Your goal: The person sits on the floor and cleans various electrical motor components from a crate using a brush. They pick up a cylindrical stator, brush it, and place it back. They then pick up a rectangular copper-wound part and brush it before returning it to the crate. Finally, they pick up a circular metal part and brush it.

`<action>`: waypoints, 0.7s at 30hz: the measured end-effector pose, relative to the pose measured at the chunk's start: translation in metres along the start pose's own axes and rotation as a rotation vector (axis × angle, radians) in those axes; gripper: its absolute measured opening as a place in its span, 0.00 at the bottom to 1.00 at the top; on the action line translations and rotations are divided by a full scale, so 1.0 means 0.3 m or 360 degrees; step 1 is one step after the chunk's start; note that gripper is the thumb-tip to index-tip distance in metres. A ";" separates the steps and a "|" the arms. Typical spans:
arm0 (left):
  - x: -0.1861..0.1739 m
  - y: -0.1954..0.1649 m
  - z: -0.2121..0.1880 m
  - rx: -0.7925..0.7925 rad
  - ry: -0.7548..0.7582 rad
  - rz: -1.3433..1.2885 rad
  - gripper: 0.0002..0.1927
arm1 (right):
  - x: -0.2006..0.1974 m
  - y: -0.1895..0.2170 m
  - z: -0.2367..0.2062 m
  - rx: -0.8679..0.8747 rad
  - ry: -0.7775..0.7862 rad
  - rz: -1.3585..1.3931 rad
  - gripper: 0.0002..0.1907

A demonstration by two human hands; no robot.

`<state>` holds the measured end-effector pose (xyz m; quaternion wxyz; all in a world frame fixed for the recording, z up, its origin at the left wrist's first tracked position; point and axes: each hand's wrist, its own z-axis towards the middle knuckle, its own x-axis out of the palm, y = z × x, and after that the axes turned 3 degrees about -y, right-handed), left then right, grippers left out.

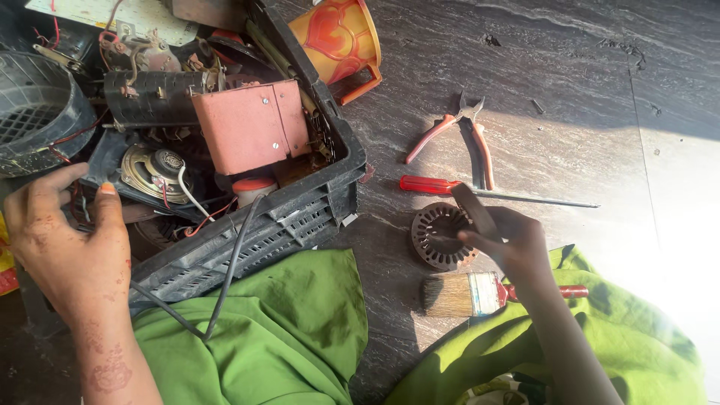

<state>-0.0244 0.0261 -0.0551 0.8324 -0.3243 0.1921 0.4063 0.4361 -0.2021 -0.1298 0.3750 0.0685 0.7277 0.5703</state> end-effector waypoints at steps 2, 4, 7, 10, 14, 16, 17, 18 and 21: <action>0.000 -0.013 0.006 -0.0048 -0.0001 0.0008 0.13 | -0.027 -0.017 -0.022 0.0172 0.0015 0.0404 0.23; -0.011 -0.035 0.014 -0.0022 0.0002 0.0033 0.13 | -0.033 -0.027 -0.051 0.0141 -0.0019 0.0660 0.22; -0.049 -0.103 -0.003 0.0133 -0.0162 0.0028 0.12 | -0.001 -0.032 -0.075 -0.0035 -0.0086 0.0291 0.26; -0.100 -0.233 -0.079 0.0317 -0.0416 -0.0020 0.12 | 0.056 -0.033 -0.073 -0.0408 -0.0119 -0.0756 0.27; 0.003 -0.474 -0.172 0.0518 -0.0131 -0.0539 0.13 | 0.120 -0.037 -0.070 -0.0719 0.0066 -0.1061 0.28; 0.113 -0.598 -0.223 0.0642 0.0194 -0.0727 0.15 | 0.141 -0.032 -0.069 -0.1014 0.0073 -0.1180 0.33; 0.135 -0.636 -0.255 0.0690 0.0411 -0.0538 0.18 | 0.144 -0.027 -0.070 -0.0964 0.0102 -0.1155 0.32; 0.172 -0.664 -0.275 0.0737 0.0524 -0.0468 0.18 | 0.144 -0.020 -0.066 -0.0919 0.0128 -0.1132 0.31; 0.243 -0.712 -0.349 0.0783 0.0757 -0.0376 0.22 | 0.131 0.006 -0.058 -0.0602 0.0324 -0.1094 0.24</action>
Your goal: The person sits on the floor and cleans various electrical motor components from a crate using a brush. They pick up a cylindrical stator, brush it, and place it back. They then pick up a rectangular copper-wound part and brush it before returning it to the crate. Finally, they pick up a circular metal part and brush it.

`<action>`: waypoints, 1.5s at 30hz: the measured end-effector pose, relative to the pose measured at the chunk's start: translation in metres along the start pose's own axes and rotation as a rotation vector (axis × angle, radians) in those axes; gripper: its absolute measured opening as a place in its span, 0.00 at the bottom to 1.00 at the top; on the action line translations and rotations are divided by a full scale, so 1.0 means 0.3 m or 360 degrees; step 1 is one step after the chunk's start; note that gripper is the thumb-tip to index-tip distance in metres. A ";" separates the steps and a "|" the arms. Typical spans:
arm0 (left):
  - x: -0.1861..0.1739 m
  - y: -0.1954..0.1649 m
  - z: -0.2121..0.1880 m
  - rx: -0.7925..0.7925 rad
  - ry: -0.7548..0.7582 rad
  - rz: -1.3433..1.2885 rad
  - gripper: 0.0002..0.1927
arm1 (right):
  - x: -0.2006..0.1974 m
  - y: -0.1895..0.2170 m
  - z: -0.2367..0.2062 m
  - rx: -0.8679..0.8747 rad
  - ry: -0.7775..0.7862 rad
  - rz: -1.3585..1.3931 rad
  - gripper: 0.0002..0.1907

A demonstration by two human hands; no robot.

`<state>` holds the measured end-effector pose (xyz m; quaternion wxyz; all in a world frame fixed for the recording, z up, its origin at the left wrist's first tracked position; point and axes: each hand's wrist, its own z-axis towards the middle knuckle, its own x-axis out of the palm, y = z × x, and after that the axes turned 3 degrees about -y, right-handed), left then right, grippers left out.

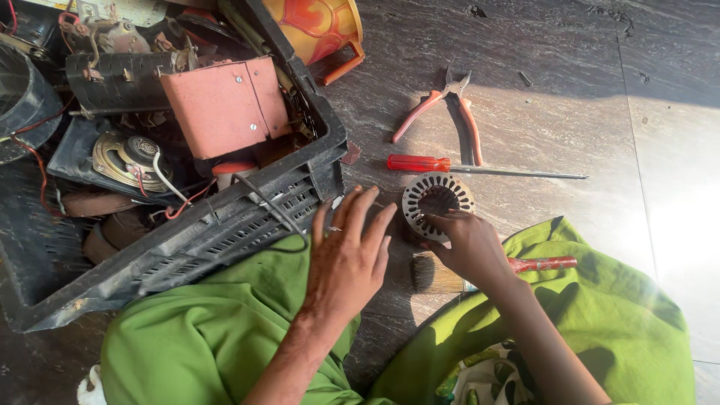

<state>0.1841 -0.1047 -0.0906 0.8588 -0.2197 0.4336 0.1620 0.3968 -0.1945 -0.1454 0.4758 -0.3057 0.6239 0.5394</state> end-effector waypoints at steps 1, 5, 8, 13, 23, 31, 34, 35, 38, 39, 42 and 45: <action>0.024 -0.005 -0.010 -0.0006 0.0054 -0.0001 0.24 | -0.008 0.003 0.002 0.0092 0.0110 0.0041 0.22; 0.102 0.002 -0.057 -0.0012 0.0257 -0.0212 0.25 | -0.007 0.012 -0.003 -0.0198 -0.0148 0.0002 0.27; 0.152 0.019 -0.085 -0.0002 0.0364 -0.0315 0.26 | 0.017 0.011 -0.009 -0.0200 -0.0195 0.0012 0.27; 0.232 0.017 -0.078 0.0150 0.0413 -0.0375 0.34 | -0.022 -0.045 -0.012 -0.0351 -0.0062 0.0568 0.31; 0.398 -0.054 0.053 0.0453 0.0390 -0.0001 0.11 | -0.089 -0.248 -0.192 0.0133 0.0176 0.0048 0.29; 0.353 -0.052 0.031 0.0452 0.0321 -0.0017 0.11 | -0.184 -0.267 -0.220 0.0243 -0.0267 -0.0301 0.14; 0.319 -0.044 -0.015 0.0465 0.0334 -0.0022 0.12 | -0.249 -0.344 -0.274 0.0823 -0.0133 -0.0116 0.18; 0.311 -0.046 -0.032 0.0450 0.0366 -0.0023 0.13 | -0.254 -0.362 -0.285 0.0885 -0.0198 -0.0124 0.22; 0.298 -0.050 -0.075 0.0407 0.0409 -0.0030 0.16 | -0.281 -0.399 -0.302 0.0945 -0.0553 -0.0280 0.34; 0.296 -0.056 -0.098 0.0381 0.0396 -0.0039 0.15 | -0.301 -0.403 -0.315 0.0873 -0.0758 -0.0424 0.39; 0.300 -0.077 -0.162 0.0320 0.0372 -0.0027 0.14 | -0.373 -0.373 -0.326 0.1189 -0.0844 0.0192 0.45; 0.315 -0.080 -0.189 0.0310 0.0368 0.0010 0.13 | -0.354 -0.254 -0.329 0.0966 -0.0841 0.1619 0.37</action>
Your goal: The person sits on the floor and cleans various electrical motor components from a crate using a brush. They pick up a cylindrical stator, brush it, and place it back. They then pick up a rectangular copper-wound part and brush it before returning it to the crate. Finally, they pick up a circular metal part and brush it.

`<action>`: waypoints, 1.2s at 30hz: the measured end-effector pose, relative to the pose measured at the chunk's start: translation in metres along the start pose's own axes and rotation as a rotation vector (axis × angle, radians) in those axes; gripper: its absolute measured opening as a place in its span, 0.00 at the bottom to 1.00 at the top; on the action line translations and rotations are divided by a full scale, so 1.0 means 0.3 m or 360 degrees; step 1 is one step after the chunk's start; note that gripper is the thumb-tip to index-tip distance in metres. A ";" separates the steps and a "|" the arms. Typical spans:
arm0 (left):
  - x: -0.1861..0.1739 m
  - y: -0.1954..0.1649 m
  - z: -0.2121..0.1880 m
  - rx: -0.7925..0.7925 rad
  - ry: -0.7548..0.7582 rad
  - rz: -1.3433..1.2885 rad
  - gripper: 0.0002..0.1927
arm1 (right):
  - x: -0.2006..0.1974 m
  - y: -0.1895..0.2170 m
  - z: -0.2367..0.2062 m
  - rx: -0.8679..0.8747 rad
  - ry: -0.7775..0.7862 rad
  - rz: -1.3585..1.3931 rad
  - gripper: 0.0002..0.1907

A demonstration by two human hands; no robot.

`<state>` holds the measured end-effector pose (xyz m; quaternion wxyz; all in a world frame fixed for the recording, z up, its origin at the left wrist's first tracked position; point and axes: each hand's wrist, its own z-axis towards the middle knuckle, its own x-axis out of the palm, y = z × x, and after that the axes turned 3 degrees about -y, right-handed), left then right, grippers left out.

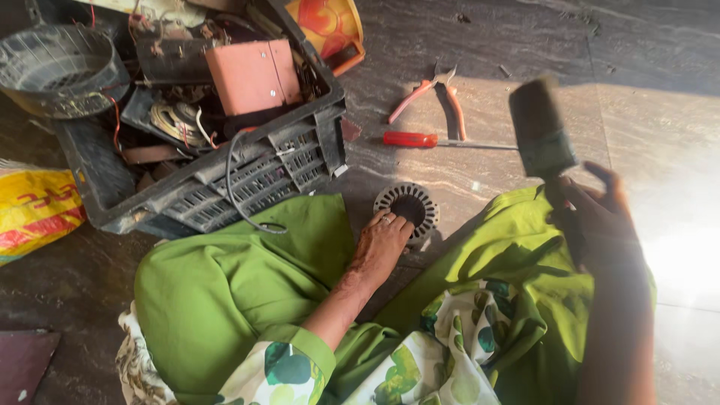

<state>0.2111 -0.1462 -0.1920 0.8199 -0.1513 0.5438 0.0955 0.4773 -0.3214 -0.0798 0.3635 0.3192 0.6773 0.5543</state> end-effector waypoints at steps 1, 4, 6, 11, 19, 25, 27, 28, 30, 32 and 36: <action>0.007 -0.002 -0.001 -0.0003 0.0007 -0.0001 0.13 | 0.058 -0.011 -0.032 0.0168 0.0163 0.0404 0.33; 0.016 -0.009 -0.002 -0.0056 0.0063 -0.0029 0.15 | 0.197 -0.061 -0.146 0.0395 0.0133 0.0468 0.26; 0.023 -0.009 -0.008 -0.0034 0.0035 0.0001 0.13 | 0.242 -0.064 -0.171 0.0295 0.0348 0.0386 0.26; 0.020 -0.017 -0.030 -0.0041 0.0042 -0.0051 0.08 | 0.239 -0.010 -0.186 0.0470 0.0405 0.0656 0.21; -0.015 -0.020 -0.025 -0.0081 0.0186 -0.0209 0.09 | 0.210 0.021 -0.162 0.0500 0.0137 0.1435 0.23; -0.011 -0.014 -0.026 -0.0023 0.0160 -0.0126 0.04 | 0.274 -0.110 -0.088 -0.0638 -0.0046 -0.0277 0.18; -0.005 -0.012 -0.028 -0.0044 0.0209 -0.0142 0.07 | 0.312 -0.155 -0.053 -0.0599 -0.0023 -0.0272 0.14; -0.004 -0.012 -0.028 -0.0057 0.0232 -0.0148 0.08 | 0.320 -0.168 -0.039 -0.0582 -0.0009 -0.0268 0.12; -0.009 -0.015 -0.025 -0.0046 0.0291 -0.0101 0.08 | 0.316 -0.171 -0.031 -0.0436 -0.0008 0.0106 0.11; -0.028 -0.016 -0.020 -0.0076 0.0240 -0.0237 0.14 | 0.287 -0.158 -0.049 -0.0621 -0.0138 0.0092 0.08; -0.092 0.036 -0.004 -0.0381 -0.0321 -0.0417 0.25 | 0.210 -0.068 -0.168 -0.0815 -0.0343 0.0203 0.07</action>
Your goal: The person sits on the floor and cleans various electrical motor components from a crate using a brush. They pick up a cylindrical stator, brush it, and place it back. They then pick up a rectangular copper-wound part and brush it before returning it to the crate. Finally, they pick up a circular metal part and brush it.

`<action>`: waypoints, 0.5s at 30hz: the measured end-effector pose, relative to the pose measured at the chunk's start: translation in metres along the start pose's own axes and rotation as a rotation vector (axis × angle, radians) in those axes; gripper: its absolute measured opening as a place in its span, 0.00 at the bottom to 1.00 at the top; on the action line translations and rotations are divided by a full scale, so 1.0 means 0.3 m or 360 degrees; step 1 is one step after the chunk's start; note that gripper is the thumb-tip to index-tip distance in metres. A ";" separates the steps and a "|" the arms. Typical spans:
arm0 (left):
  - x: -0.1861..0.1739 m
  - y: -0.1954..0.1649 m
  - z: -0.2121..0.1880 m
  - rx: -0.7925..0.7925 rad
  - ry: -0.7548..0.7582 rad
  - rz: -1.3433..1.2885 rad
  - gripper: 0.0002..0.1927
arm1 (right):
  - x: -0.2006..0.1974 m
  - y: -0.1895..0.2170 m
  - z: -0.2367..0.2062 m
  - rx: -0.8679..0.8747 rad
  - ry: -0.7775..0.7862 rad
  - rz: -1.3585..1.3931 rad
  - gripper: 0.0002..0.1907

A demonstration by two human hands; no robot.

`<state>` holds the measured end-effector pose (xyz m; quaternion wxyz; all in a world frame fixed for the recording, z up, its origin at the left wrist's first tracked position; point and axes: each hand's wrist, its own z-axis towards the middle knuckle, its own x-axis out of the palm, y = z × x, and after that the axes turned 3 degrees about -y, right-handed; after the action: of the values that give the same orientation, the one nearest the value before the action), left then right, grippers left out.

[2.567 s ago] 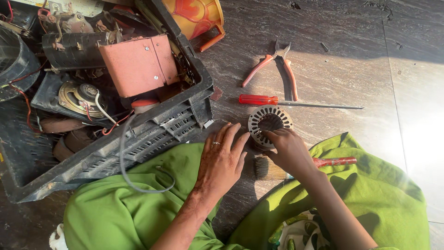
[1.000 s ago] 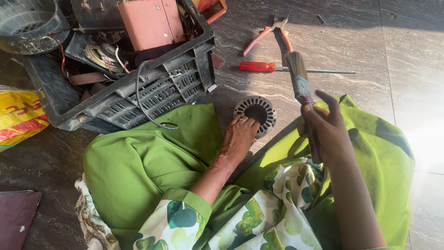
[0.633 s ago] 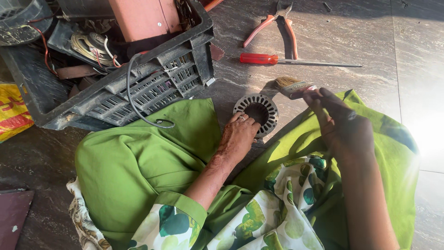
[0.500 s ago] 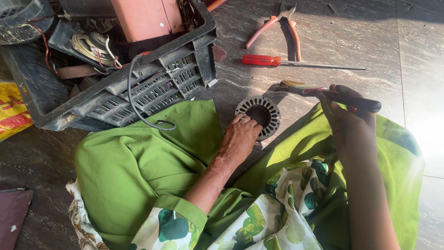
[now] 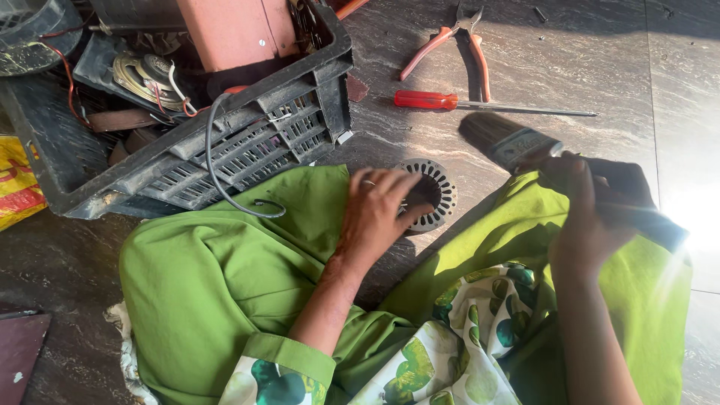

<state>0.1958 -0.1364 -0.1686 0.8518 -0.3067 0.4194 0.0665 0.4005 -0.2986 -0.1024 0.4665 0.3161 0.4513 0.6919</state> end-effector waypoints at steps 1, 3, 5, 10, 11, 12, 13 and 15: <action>-0.019 0.017 0.011 -0.0076 -0.0212 0.0053 0.24 | -0.006 0.037 -0.022 0.0080 -0.0011 0.0058 0.06; -0.051 0.042 -0.001 -0.0453 -0.0336 -0.0180 0.21 | -0.005 0.100 -0.048 -0.0125 0.0192 -0.0161 0.04; -0.049 0.055 -0.004 -0.0643 -0.0352 -0.0299 0.21 | 0.009 0.143 -0.054 -0.0697 0.0631 -0.0695 0.01; 0.029 0.060 0.002 -0.0472 -0.0231 -0.0313 0.26 | 0.078 0.155 -0.056 -0.0207 0.1142 -0.0535 0.04; 0.044 0.061 0.006 -0.0507 -0.0175 -0.0308 0.25 | 0.072 0.161 -0.051 -0.0240 0.1075 -0.0605 0.04; 0.054 0.064 0.003 -0.0542 -0.0111 -0.0300 0.24 | 0.067 0.167 -0.050 -0.0264 0.1005 -0.0671 0.05; 0.059 0.066 -0.003 -0.0578 -0.0035 -0.0290 0.24 | 0.060 0.174 -0.052 -0.0277 0.0932 -0.0738 0.05; 0.069 0.069 -0.016 -0.0551 -0.0057 -0.0298 0.23 | 0.025 0.203 -0.058 -0.0125 0.0683 -0.0770 0.08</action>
<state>0.1981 -0.1254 -0.1962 0.7960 -0.4852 0.3561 0.0637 0.3610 -0.3068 -0.0532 0.5235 0.0285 0.5742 0.6288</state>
